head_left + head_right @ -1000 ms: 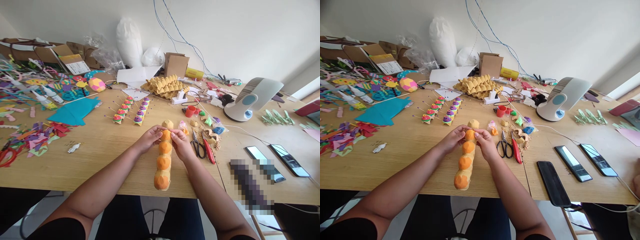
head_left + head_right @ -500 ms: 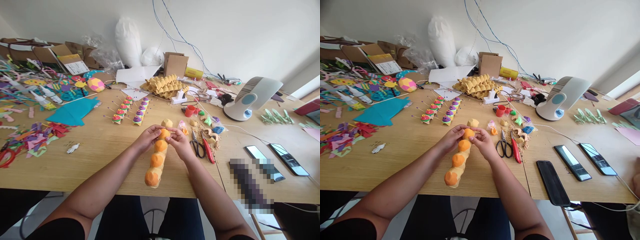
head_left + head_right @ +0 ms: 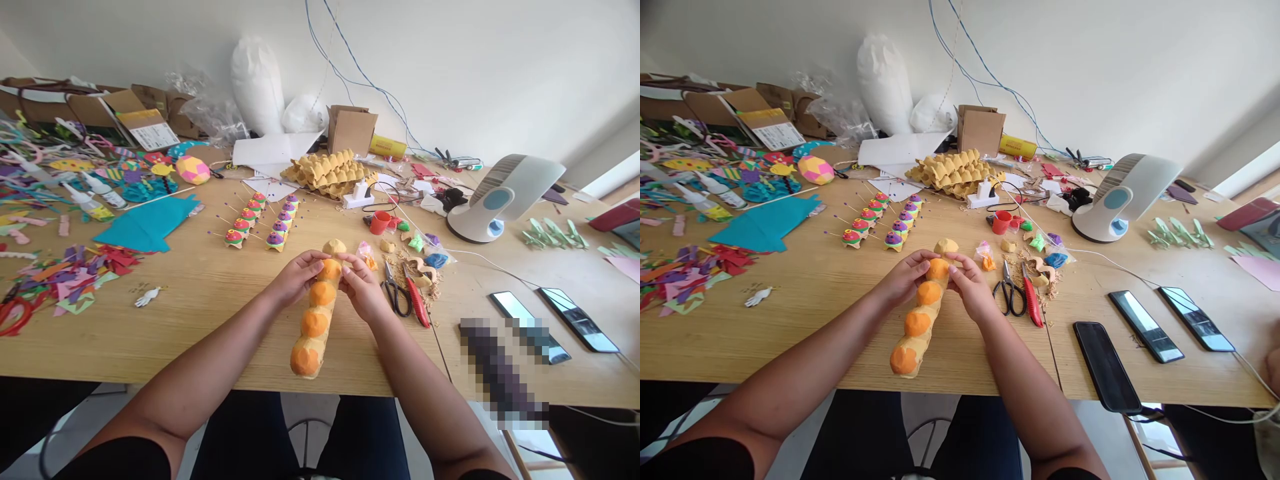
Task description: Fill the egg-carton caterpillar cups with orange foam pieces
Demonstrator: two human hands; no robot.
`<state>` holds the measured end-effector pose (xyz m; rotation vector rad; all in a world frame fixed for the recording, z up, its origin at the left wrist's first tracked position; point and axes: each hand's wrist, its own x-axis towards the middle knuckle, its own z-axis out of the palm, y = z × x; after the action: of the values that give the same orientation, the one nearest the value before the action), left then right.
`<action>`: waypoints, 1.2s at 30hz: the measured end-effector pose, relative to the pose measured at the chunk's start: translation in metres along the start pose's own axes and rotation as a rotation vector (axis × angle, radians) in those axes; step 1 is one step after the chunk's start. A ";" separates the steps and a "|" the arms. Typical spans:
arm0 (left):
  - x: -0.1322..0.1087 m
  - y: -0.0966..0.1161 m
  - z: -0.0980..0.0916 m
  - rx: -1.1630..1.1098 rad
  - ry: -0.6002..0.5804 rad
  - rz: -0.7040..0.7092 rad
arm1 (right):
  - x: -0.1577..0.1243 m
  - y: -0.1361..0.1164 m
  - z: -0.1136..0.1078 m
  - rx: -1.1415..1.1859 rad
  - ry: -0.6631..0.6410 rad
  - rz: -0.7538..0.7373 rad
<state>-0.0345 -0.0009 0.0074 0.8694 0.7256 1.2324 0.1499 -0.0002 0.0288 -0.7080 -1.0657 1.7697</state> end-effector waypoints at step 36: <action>-0.009 -0.006 0.020 -0.084 0.075 -0.067 | -0.005 0.005 0.014 0.289 0.164 0.121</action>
<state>-0.0162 -0.0132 0.0120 0.7280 0.7514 1.2322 0.1388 -0.0107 0.0305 -0.7336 -0.6525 1.8837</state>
